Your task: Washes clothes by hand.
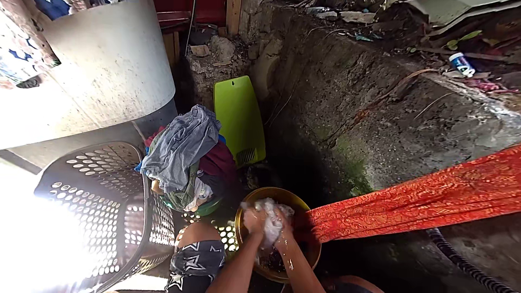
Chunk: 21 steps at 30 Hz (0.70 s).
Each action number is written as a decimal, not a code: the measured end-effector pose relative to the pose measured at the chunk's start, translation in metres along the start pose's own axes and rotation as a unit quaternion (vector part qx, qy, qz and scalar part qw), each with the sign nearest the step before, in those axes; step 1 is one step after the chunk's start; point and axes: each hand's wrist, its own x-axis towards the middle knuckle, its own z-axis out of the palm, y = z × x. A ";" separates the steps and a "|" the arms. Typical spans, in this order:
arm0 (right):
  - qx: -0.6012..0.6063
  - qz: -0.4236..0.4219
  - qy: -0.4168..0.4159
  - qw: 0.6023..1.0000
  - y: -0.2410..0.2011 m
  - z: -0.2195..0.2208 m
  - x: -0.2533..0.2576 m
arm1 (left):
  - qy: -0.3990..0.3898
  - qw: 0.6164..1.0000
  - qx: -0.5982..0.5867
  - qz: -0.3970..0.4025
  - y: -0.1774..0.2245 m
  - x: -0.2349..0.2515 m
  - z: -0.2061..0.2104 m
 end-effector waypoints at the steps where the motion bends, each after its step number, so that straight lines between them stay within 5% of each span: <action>1: 0.037 0.018 0.024 0.999 -0.003 0.004 -0.003 | -0.004 0.999 -0.015 -0.029 -0.001 0.010 0.000; 4: 0.040 0.004 0.032 0.999 0.005 -0.011 0.003 | -0.026 0.999 -0.039 0.006 0.000 -0.016 0.006; 7: -0.054 -0.007 -0.016 0.998 0.014 -0.044 0.012 | -0.089 0.980 -0.046 0.171 0.000 -0.073 0.012; 10: -0.031 0.011 -0.036 0.999 0.005 -0.039 0.004 | -0.023 0.950 -0.033 0.310 -0.017 -0.075 0.025; 16: -0.113 -0.026 0.017 0.993 -0.025 -0.026 0.022 | -0.022 0.998 0.011 0.052 -0.019 0.014 0.012; 18: -0.333 -0.061 -0.065 0.939 -0.011 -0.038 0.041 | -0.028 0.998 0.039 0.035 -0.028 0.026 0.017; 21: -0.607 -0.016 -0.159 0.779 0.038 -0.036 0.056 | -0.086 0.985 0.140 0.061 -0.043 0.030 0.025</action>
